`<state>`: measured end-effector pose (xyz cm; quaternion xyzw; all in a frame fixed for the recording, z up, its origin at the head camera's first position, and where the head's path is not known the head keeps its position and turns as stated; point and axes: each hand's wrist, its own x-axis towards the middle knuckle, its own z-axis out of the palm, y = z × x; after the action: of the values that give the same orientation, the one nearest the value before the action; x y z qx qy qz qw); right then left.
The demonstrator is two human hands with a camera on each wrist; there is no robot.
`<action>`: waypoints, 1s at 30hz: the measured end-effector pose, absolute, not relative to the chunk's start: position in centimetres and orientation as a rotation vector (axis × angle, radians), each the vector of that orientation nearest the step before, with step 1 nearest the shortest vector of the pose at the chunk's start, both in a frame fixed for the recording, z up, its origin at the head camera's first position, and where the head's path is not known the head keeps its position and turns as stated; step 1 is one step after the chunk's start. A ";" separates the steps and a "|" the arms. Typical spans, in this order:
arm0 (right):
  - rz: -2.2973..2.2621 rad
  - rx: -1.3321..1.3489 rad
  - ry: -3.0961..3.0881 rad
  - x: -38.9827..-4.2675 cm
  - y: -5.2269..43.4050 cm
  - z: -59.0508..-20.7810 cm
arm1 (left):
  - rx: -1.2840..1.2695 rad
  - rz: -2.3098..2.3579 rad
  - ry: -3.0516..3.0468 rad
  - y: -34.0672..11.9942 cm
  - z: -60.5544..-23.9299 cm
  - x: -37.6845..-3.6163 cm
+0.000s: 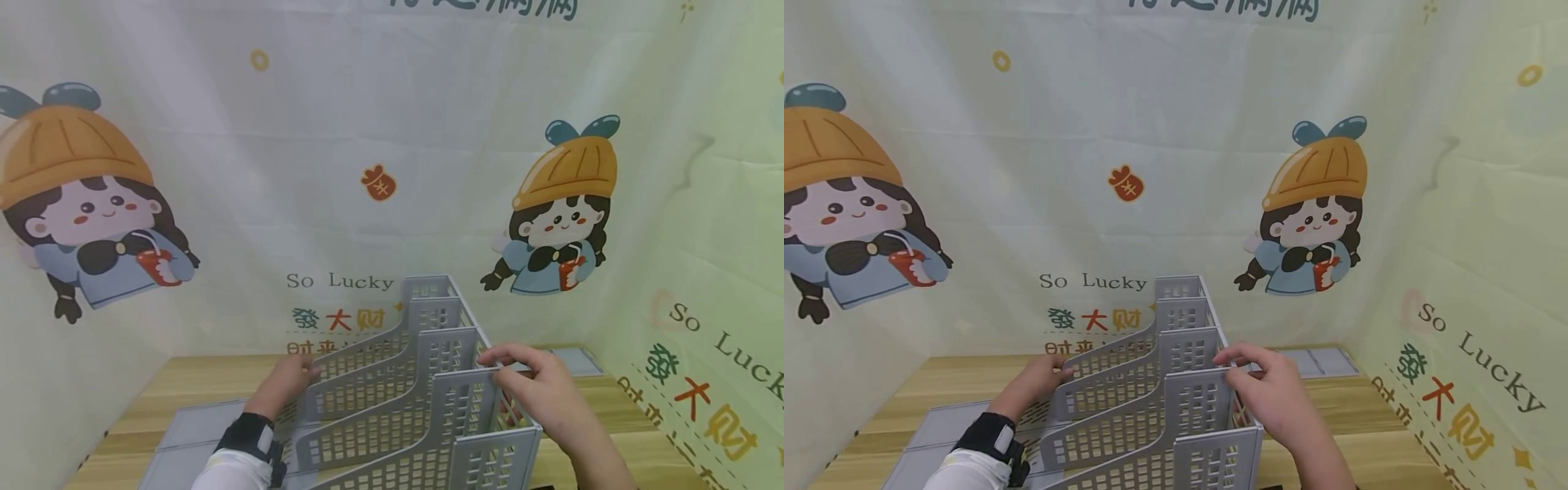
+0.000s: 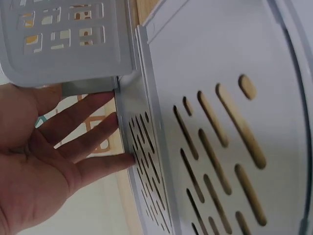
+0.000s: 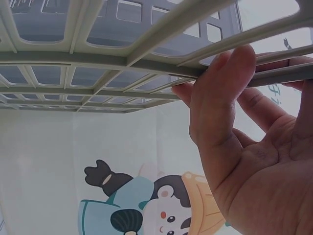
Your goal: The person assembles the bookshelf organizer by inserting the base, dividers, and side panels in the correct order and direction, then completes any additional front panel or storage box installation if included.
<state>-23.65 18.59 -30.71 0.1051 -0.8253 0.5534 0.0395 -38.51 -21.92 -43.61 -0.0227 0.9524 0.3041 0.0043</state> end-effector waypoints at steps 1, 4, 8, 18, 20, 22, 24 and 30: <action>1.695 0.319 -2.534 -23.7 18.6 -30.8 | -0.079 0.958 2.976 -22.0 -43.6 -38.5; 1.704 0.331 -2.532 -23.7 18.7 -30.8 | -0.091 0.976 2.970 -22.1 -43.9 -38.7; 1.712 0.361 -2.510 -23.7 18.7 -30.7 | -0.090 0.994 2.978 -22.1 -44.0 -38.9; 1.701 0.331 -2.529 -23.6 18.4 -30.7 | -0.068 0.970 3.014 -22.1 -44.1 -38.4; 1.701 0.333 -2.532 -23.6 18.4 -30.7 | -0.081 0.968 3.017 -22.1 -44.2 -38.4; 1.697 0.333 -2.535 -23.6 18.3 -30.7 | -0.102 0.961 3.014 -22.1 -44.2 -38.3; 1.702 0.341 -2.539 -23.6 18.3 -30.7 | -0.104 0.942 3.012 -22.2 -44.1 -38.2; 1.697 0.345 -2.529 -23.6 18.4 -30.7 | 0.048 0.976 2.972 -23.5 -43.8 -37.0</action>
<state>-23.57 18.41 -30.72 0.1123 -0.8245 0.5533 0.0380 -36.96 -23.49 -43.83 0.0152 0.9499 0.3121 0.0066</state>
